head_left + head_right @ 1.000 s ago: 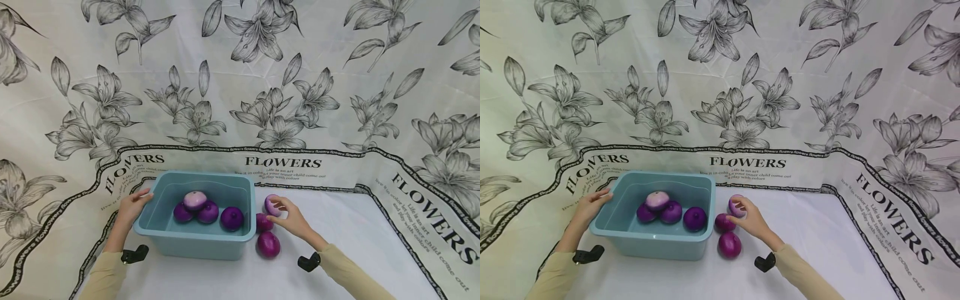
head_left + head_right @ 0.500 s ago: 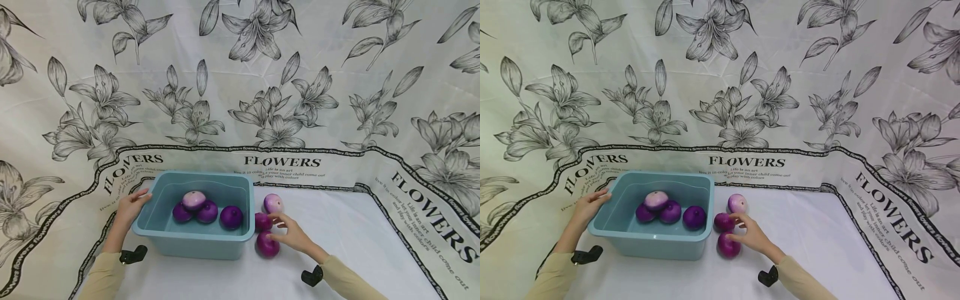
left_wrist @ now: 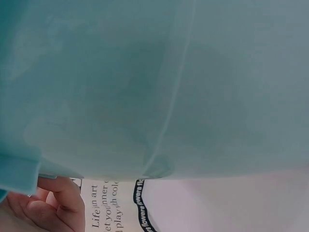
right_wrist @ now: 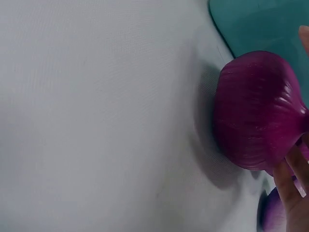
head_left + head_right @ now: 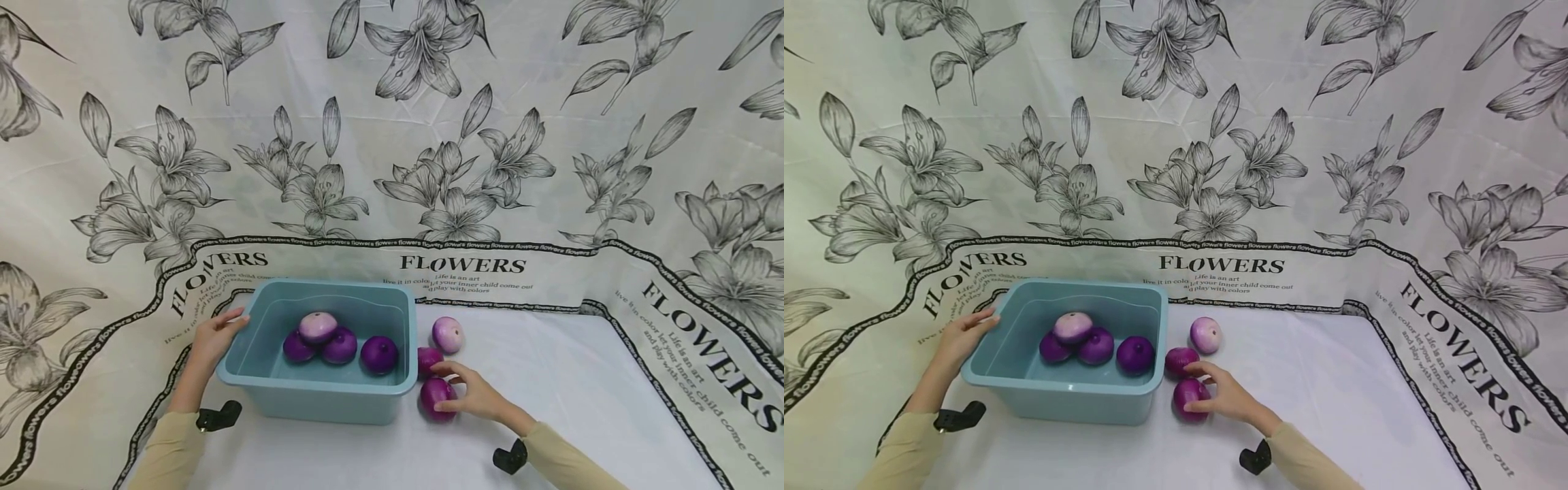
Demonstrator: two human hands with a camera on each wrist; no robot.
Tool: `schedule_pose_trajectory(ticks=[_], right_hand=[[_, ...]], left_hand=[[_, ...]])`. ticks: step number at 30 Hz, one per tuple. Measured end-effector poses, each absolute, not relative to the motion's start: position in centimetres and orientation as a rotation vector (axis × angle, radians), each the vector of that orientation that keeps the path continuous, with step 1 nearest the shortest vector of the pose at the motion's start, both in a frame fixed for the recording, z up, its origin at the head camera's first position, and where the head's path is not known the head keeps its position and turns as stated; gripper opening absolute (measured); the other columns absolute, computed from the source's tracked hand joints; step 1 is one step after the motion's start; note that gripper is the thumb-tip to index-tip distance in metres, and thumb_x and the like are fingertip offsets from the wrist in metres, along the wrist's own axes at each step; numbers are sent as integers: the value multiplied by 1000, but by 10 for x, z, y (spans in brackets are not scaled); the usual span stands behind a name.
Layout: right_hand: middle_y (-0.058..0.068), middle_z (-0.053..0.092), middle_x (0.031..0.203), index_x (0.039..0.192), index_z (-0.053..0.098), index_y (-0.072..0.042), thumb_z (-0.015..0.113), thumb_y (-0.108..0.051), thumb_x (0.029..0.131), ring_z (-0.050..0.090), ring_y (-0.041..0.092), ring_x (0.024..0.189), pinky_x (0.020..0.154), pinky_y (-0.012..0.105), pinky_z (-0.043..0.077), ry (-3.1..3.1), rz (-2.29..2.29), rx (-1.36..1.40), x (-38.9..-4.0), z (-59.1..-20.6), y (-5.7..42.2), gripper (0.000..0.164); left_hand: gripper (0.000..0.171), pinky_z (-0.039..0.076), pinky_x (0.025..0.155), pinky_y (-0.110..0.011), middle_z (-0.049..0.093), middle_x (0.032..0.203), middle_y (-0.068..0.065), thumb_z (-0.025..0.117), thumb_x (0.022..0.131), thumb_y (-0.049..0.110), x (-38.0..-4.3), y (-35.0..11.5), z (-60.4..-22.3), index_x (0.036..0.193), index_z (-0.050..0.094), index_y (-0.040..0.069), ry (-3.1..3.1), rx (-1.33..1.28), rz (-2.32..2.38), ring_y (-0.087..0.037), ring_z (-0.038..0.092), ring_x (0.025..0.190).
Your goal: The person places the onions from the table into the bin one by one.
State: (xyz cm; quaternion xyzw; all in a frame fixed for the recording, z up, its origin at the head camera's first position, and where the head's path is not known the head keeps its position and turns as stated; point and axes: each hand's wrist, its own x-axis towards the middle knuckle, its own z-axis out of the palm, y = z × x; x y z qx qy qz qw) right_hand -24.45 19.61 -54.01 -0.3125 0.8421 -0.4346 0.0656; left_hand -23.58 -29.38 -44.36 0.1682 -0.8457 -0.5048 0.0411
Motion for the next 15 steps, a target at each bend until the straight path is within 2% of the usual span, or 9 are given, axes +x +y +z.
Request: schedule_pose_trajectory(ticks=[4, 8, 15], right_hand=[[5, 58, 131, 132, 53, -12, 81, -37, 75, 54, 22, 117, 95, 37, 48, 2555, -1185, -941, -245, -543, 193, 68], [3, 57, 133, 133, 51, -14, 84, -38, 71, 53, 18, 118, 94, 34, 47, 2540, -1131, -944, -246, -544, 192, 75], [10, 51, 140, 140, 44, -11, 88, -35, 65, 50, 32, 127, 103, 47, 42, 2470, -1081, -995, -250, -547, 195, 90]], left_hand=[[56, 44, 70, -21, 58, 127, -24, 57, 94, 38, -236, -295, -444, 139, 50, 5, -2579, 530, -1553, -31, 58, 110], [56, 43, 71, -22, 59, 126, -22, 57, 94, 39, -236, -296, -444, 139, 50, 6, -2574, 540, -1558, -30, 58, 110], [57, 44, 70, -23, 64, 114, -15, 59, 93, 40, -238, -294, -444, 138, 52, 6, -2567, 549, -1557, -24, 60, 101]])
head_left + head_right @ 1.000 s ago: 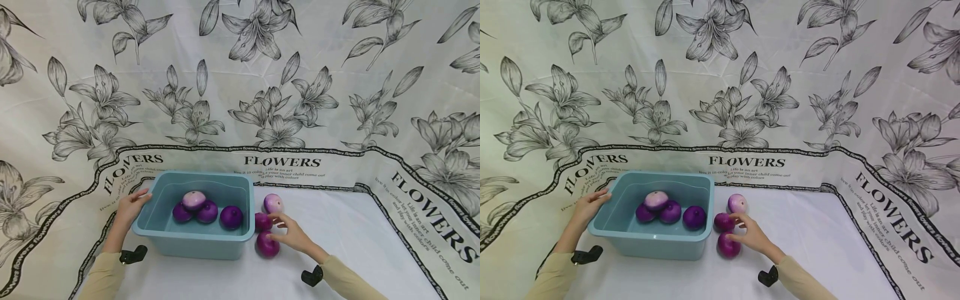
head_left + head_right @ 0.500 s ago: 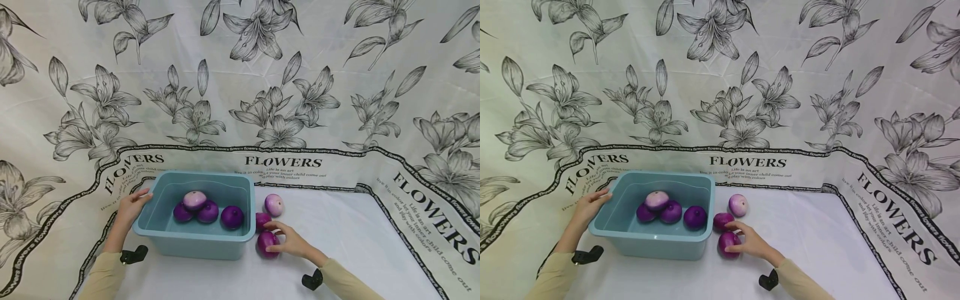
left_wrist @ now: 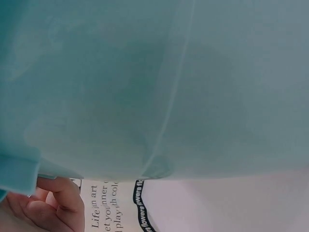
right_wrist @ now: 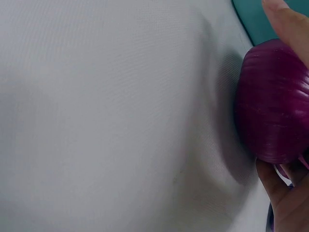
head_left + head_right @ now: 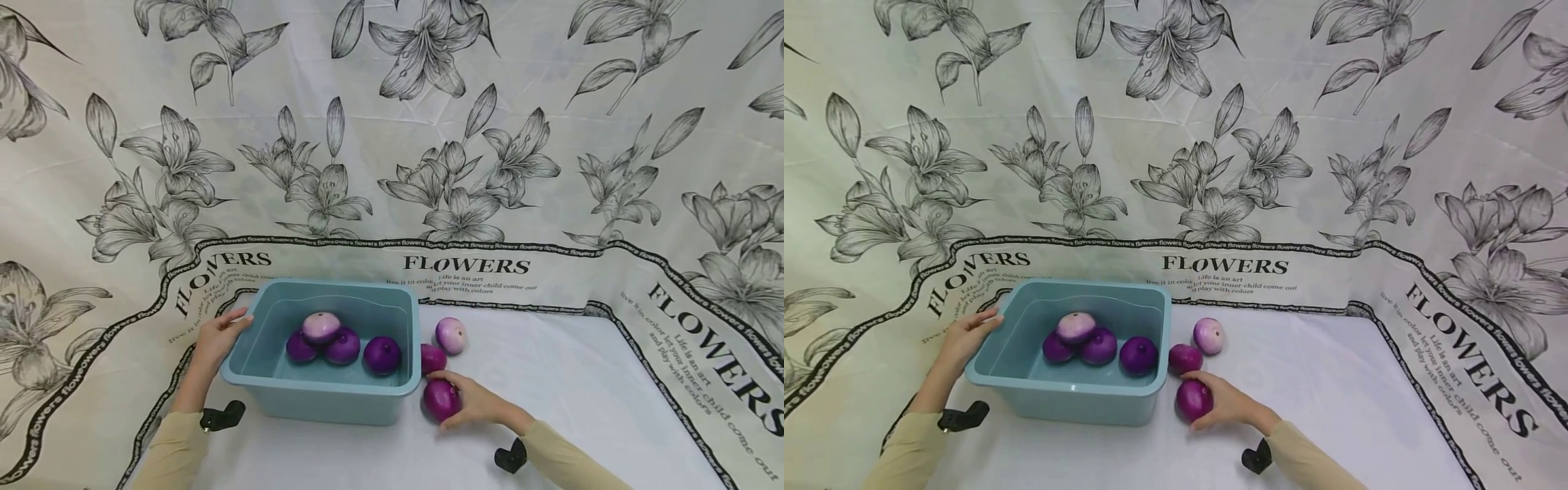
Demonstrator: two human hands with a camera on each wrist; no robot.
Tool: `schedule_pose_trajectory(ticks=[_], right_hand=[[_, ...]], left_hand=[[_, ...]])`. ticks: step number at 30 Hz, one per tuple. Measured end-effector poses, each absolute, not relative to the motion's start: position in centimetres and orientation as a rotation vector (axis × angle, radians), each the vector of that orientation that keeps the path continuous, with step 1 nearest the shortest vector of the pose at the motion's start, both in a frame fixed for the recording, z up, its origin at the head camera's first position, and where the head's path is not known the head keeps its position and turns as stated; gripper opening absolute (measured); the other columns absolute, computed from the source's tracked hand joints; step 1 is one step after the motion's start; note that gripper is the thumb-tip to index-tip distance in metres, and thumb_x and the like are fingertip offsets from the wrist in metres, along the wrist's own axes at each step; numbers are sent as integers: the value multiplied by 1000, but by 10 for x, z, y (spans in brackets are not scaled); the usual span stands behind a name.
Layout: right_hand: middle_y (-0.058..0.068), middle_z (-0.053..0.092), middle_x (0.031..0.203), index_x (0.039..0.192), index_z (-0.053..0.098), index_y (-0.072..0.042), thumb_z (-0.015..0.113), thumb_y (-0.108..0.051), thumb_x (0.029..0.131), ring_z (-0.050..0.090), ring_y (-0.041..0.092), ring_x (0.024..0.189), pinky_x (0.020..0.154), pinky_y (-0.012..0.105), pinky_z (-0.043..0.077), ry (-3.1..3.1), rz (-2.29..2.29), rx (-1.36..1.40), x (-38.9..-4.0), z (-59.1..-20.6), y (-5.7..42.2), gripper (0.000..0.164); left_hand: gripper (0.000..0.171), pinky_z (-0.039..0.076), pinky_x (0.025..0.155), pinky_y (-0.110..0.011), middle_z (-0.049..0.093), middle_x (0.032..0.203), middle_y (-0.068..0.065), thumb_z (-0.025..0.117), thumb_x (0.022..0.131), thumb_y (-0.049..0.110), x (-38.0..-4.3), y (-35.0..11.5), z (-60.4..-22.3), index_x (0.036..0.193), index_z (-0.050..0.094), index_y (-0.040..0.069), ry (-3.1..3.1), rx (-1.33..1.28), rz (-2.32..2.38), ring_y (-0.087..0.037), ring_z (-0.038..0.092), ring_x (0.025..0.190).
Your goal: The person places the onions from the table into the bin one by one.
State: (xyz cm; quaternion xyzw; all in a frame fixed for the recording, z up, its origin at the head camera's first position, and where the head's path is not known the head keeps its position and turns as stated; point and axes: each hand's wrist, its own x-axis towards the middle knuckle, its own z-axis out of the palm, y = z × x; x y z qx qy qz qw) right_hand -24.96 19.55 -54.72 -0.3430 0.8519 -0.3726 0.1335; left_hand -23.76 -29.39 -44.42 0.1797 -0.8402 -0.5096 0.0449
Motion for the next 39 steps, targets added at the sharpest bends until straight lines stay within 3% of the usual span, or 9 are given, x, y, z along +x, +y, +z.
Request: schedule_pose_trajectory(ticks=[7, 14, 24, 33, 39], right_hand=[[9, 49, 143, 143, 40, -12, 89, -38, 63, 48, 34, 129, 104, 50, 41, 2472, -1043, -1025, -253, -555, 195, 98], [10, 49, 142, 142, 40, -6, 89, -39, 61, 48, 32, 129, 105, 48, 41, 2505, -1024, -1037, -250, -552, 188, 100], [6, 55, 131, 133, 46, -9, 89, -38, 63, 54, 26, 121, 99, 41, 46, 2542, -1005, -999, -250, -552, 183, 87], [13, 57, 130, 131, 49, -5, 89, -35, 65, 56, 20, 117, 96, 33, 47, 2491, -1054, -1038, -250, -548, 185, 84], [10, 59, 130, 130, 52, -10, 86, -34, 70, 57, 15, 114, 93, 30, 48, 2494, -1075, -1012, -249, -543, 189, 73]], left_hand=[[58, 46, 79, -31, 53, 134, -25, 56, 95, 40, -237, -293, -444, 141, 48, 7, -2568, 544, -1594, -35, 55, 117], [59, 47, 88, -40, 50, 139, -26, 55, 95, 40, -237, -294, -443, 142, 46, 7, -2571, 551, -1622, -38, 52, 122], [62, 45, 95, -46, 45, 143, -25, 55, 95, 43, -238, -297, -443, 144, 43, 8, -2604, 547, -1646, -40, 49, 126], [61, 43, 99, -50, 43, 145, -25, 56, 95, 42, -239, -299, -442, 144, 43, 8, -2612, 555, -1653, -41, 46, 129], [62, 43, 98, -49, 42, 147, -24, 56, 94, 43, -240, -299, -443, 144, 43, 7, -2605, 560, -1664, -41, 46, 129]])
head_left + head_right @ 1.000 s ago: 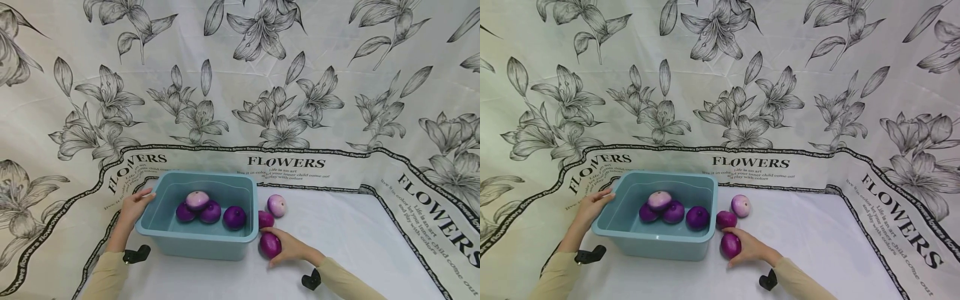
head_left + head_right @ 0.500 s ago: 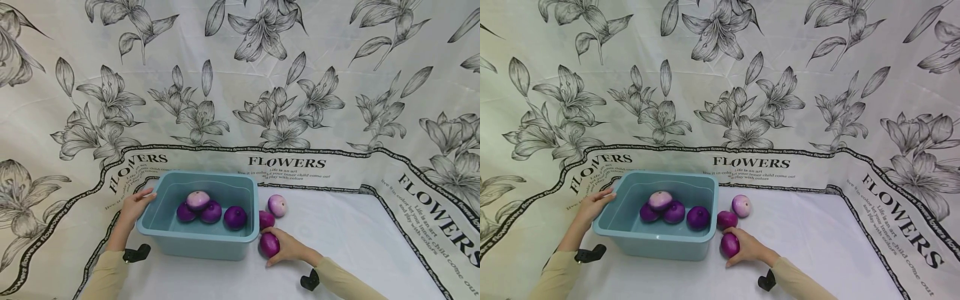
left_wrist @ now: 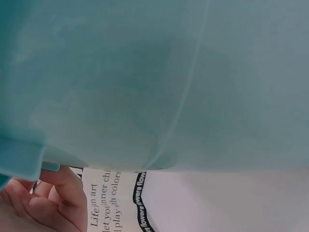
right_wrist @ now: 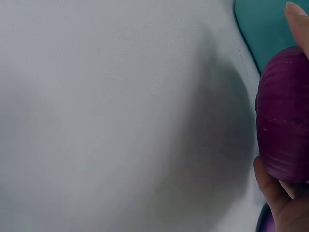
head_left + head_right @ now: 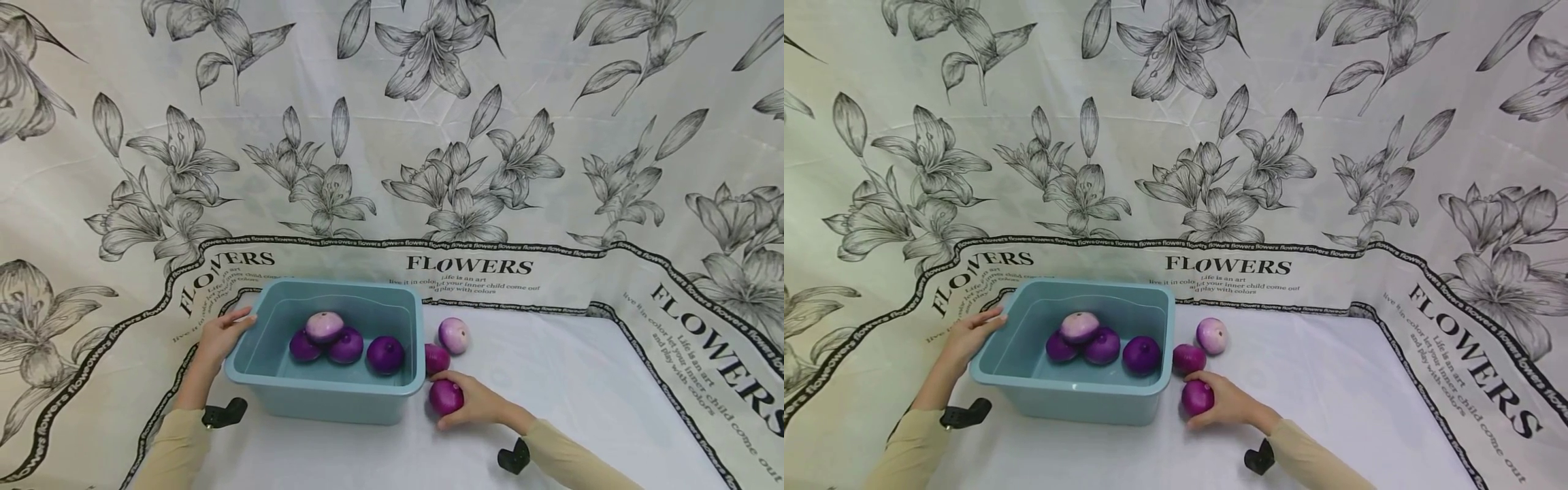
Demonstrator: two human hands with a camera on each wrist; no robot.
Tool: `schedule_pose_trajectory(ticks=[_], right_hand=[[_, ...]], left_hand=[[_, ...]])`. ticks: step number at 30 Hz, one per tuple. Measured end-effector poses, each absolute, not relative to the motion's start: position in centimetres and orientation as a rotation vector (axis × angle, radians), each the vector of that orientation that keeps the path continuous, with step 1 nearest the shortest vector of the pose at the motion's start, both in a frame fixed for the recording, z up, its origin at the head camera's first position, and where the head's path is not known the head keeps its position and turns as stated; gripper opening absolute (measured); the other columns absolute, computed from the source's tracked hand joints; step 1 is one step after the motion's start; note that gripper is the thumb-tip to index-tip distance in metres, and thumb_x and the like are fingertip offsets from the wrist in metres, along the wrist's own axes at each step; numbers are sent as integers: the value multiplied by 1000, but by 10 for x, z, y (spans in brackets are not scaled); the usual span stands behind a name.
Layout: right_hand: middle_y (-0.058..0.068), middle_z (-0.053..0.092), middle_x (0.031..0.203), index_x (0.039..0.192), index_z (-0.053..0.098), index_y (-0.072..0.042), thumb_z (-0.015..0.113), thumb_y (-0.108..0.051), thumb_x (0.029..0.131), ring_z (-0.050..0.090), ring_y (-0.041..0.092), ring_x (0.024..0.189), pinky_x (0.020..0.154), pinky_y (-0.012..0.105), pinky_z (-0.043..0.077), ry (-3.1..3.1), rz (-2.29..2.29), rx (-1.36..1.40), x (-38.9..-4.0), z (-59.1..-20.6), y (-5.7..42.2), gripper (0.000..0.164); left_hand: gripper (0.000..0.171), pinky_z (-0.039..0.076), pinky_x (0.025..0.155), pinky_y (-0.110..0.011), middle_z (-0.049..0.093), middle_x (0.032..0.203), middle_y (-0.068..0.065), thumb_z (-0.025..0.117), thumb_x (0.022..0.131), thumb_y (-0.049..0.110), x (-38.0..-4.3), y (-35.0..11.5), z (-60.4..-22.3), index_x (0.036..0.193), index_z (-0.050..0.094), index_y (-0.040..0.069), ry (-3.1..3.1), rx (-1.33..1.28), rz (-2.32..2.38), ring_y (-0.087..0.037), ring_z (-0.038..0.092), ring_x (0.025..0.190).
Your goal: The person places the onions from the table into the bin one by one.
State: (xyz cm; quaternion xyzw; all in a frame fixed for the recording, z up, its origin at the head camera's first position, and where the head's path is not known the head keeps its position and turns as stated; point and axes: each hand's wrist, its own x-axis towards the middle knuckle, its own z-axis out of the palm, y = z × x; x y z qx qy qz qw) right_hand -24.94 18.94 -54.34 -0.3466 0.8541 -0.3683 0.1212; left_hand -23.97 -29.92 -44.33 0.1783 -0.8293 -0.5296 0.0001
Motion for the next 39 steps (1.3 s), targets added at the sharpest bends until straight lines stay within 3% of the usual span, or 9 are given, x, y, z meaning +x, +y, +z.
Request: schedule_pose_trajectory(ticks=[10, 16, 23, 29, 39], right_hand=[[9, 58, 129, 130, 52, -9, 84, -36, 71, 58, 23, 113, 90, 32, 50, 2558, -1039, -1018, -254, -499, 192, 73], [11, 56, 130, 131, 51, -14, 84, -38, 71, 58, 27, 111, 85, 33, 52, 2590, -1051, -1034, -256, -464, 191, 72], [9, 58, 127, 129, 52, -16, 85, -35, 71, 57, 26, 111, 84, 33, 54, 2612, -1034, -1057, -261, -429, 187, 69], [9, 57, 130, 133, 52, -13, 84, -40, 71, 60, 23, 108, 81, 32, 55, 2677, -945, -1034, -275, -400, 179, 75], [10, 58, 130, 136, 51, -12, 84, -31, 72, 63, 21, 104, 81, 32, 54, 2690, -874, -1173, -301, -359, 151, 74]], left_hand=[[60, 50, 83, -37, 54, 132, -26, 57, 94, 42, -240, -296, -448, 142, 47, 7, -2599, 544, -1625, -37, 55, 118], [61, 47, 92, -44, 51, 137, -25, 57, 94, 42, -240, -295, -447, 143, 45, 7, -2577, 544, -1664, -39, 52, 123], [62, 48, 91, -43, 48, 141, -25, 57, 94, 43, -238, -297, -447, 144, 44, 8, -2590, 539, -1668, -39, 51, 124], [65, 44, 97, -49, 44, 144, -25, 56, 94, 45, -238, -299, -445, 145, 42, 8, -2590, 537, -1686, -41, 47, 128], [64, 47, 92, -46, 45, 143, -25, 57, 94, 45, -238, -298, -445, 145, 42, 9, -2589, 543, -1677, -41, 49, 126]])
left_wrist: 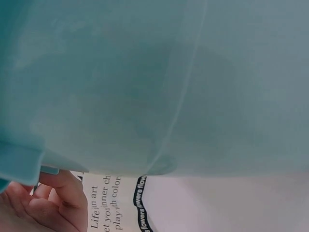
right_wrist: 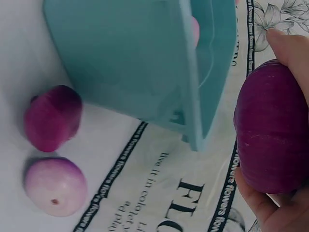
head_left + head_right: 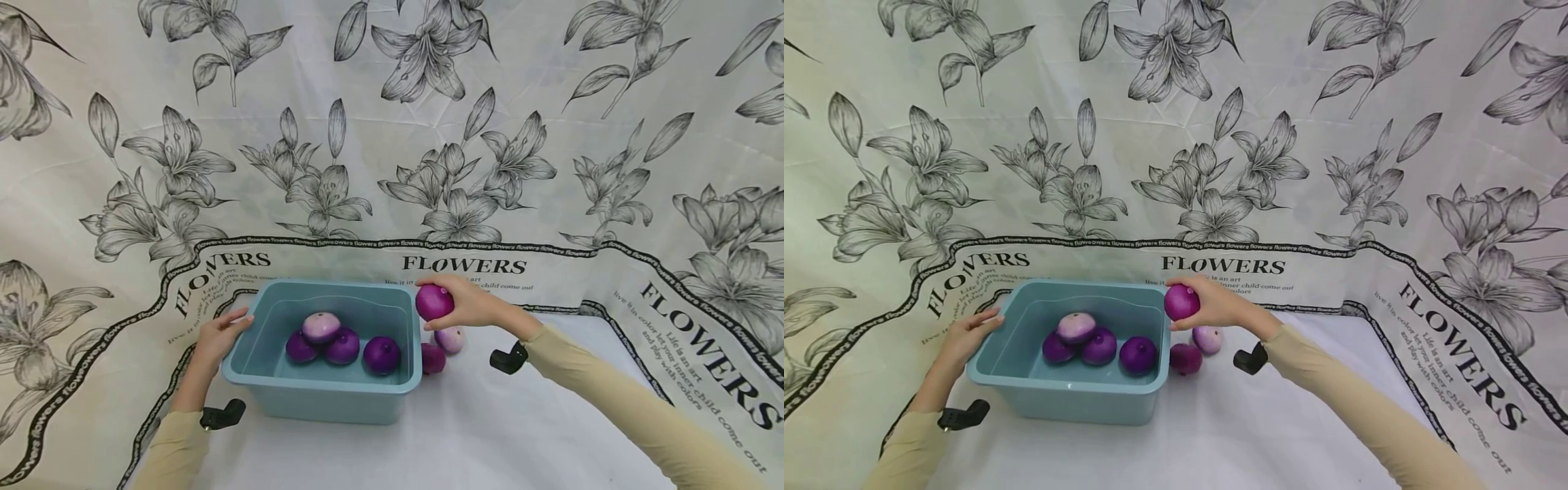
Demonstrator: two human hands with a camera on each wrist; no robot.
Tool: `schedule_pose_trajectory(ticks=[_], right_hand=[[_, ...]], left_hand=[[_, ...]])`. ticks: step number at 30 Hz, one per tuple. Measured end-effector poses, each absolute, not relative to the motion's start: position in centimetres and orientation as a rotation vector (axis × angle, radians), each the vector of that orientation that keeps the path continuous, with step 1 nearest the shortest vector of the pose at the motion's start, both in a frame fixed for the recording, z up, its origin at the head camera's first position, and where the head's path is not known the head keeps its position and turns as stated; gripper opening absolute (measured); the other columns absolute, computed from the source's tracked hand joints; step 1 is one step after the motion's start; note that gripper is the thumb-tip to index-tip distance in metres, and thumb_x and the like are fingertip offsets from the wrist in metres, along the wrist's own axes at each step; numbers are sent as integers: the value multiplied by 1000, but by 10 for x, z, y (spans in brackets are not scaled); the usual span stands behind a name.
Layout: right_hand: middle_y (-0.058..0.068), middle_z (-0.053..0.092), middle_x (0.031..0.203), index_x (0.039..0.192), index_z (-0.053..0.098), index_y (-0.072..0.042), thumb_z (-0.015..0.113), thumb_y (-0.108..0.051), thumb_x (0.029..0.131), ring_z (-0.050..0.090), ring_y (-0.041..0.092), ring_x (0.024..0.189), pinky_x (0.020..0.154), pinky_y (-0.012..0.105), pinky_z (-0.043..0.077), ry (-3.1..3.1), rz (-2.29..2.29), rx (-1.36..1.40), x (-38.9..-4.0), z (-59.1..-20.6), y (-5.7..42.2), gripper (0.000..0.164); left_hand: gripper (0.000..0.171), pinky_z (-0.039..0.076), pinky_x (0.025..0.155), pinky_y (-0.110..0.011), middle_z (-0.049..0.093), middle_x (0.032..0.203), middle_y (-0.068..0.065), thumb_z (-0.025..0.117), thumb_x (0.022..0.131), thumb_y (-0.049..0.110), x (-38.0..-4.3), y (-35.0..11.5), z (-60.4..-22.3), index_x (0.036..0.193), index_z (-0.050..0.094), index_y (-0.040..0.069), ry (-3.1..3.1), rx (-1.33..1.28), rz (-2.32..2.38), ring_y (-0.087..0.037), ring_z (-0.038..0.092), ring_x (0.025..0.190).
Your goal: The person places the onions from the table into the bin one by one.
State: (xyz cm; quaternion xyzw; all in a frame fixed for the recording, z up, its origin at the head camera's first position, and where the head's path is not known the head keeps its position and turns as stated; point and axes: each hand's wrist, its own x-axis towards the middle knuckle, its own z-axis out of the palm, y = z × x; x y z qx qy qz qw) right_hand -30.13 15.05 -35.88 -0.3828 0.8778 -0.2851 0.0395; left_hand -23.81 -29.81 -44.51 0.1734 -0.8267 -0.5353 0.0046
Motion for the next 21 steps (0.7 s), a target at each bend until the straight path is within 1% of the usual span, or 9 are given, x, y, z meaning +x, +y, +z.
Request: schedule_pose_trajectory(ticks=[3, 8, 13, 17, 19, 21], right_hand=[[8, 58, 129, 136, 52, -13, 84, -30, 72, 62, 20, 105, 82, 31, 54, 2694, -858, -1239, -306, -350, 139, 73], [5, 56, 132, 137, 50, -17, 84, -33, 72, 60, 18, 108, 85, 31, 53, 2670, -825, -1281, -312, -341, 115, 75], [6, 54, 134, 138, 48, -16, 83, -34, 74, 59, 18, 110, 87, 32, 52, 2619, -814, -1307, -318, -337, 89, 76], [6, 53, 136, 138, 48, -16, 84, -33, 73, 59, 18, 112, 87, 30, 52, 2595, -814, -1304, -322, -337, 70, 77], [6, 52, 137, 139, 48, -16, 84, -31, 72, 59, 18, 112, 87, 30, 52, 2577, -827, -1304, -325, -336, 60, 77], [7, 52, 138, 139, 48, -16, 85, -30, 72, 59, 19, 112, 87, 29, 52, 2579, -827, -1312, -329, -337, 51, 78]], left_hand=[[64, 46, 95, -48, 43, 145, -25, 57, 94, 45, -238, -298, -445, 145, 42, 8, -2587, 539, -1686, -41, 48, 127], [64, 49, 89, -44, 48, 141, -25, 57, 94, 45, -239, -299, -447, 144, 43, 8, -2582, 536, -1671, -40, 51, 124], [63, 49, 90, -44, 49, 139, -26, 57, 94, 44, -238, -299, -447, 144, 44, 8, -2571, 539, -1670, -40, 52, 123], [64, 48, 92, -46, 45, 144, -26, 56, 94, 44, -238, -298, -446, 144, 43, 8, -2573, 537, -1682, -41, 49, 126], [63, 48, 91, -45, 45, 144, -25, 56, 94, 44, -238, -297, -445, 144, 43, 8, -2576, 541, -1679, -41, 49, 125], [62, 49, 88, -42, 48, 140, -25, 56, 94, 44, -238, -296, -444, 144, 44, 9, -2579, 537, -1667, -40, 52, 123]])
